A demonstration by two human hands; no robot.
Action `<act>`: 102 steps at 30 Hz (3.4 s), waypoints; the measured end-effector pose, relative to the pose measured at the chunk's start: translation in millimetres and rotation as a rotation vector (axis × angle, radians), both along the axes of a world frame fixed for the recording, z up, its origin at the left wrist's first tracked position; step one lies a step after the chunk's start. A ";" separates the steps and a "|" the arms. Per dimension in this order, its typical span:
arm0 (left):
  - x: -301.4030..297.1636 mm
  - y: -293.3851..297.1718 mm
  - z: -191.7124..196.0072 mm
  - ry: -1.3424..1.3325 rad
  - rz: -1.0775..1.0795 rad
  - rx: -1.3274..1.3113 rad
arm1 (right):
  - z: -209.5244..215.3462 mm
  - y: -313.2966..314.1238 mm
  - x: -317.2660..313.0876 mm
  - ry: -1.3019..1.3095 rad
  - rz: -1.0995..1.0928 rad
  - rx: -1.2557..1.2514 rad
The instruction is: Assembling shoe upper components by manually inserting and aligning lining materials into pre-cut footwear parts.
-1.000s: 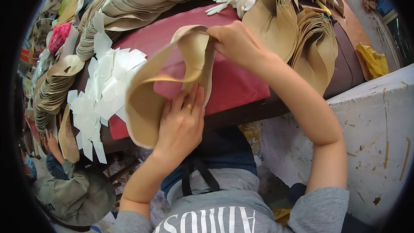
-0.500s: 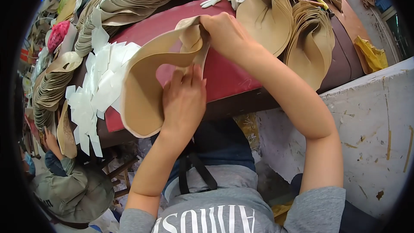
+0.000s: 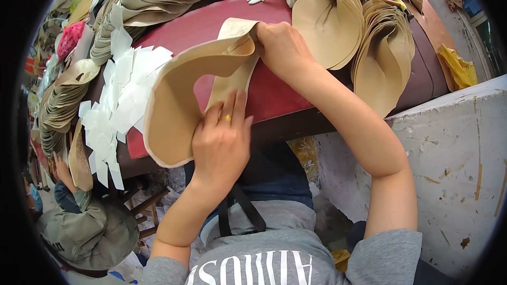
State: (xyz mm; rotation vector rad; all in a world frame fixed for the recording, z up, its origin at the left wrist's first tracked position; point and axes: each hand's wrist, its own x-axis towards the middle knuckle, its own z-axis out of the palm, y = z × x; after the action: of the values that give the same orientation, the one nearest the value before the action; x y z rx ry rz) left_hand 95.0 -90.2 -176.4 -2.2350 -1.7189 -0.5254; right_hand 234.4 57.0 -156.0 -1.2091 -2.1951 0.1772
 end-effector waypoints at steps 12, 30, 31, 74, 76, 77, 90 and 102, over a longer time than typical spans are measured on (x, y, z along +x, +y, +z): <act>-14.7 42.3 -13.3 0.258 0.061 -0.005 | 24.2 -16.2 -34.4 -0.156 0.024 0.023; 11.1 59.7 -14.6 0.274 0.107 -0.202 | 16.0 -18.3 -37.3 -0.294 0.384 0.672; 11.3 58.8 -15.7 0.270 0.109 -0.201 | 16.8 -18.5 -37.5 -0.297 0.387 0.673; 67.1 111.7 8.2 0.686 -0.010 0.278 | -9.1 -9.9 50.1 0.245 -0.290 -0.047; 73.1 111.1 10.3 0.605 -0.024 0.164 | 0.3 -11.4 56.7 0.183 -0.322 -0.058; 76.8 106.9 12.7 0.613 -0.018 0.156 | 7.8 -10.0 65.3 0.255 -0.330 -0.077; 85.3 96.2 35.3 0.683 -0.010 0.185 | -6.8 11.1 87.7 0.345 -0.284 0.155; -103.2 27.6 93.6 0.427 -0.495 -0.226 | 72.5 -93.8 16.0 0.109 0.323 0.168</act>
State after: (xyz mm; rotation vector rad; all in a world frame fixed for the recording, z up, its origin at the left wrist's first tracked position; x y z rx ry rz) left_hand -8.2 -62.6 -82.8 -2.6935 -1.0590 0.0693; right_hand 250.4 -36.8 -83.4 -0.7335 -2.2466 0.1812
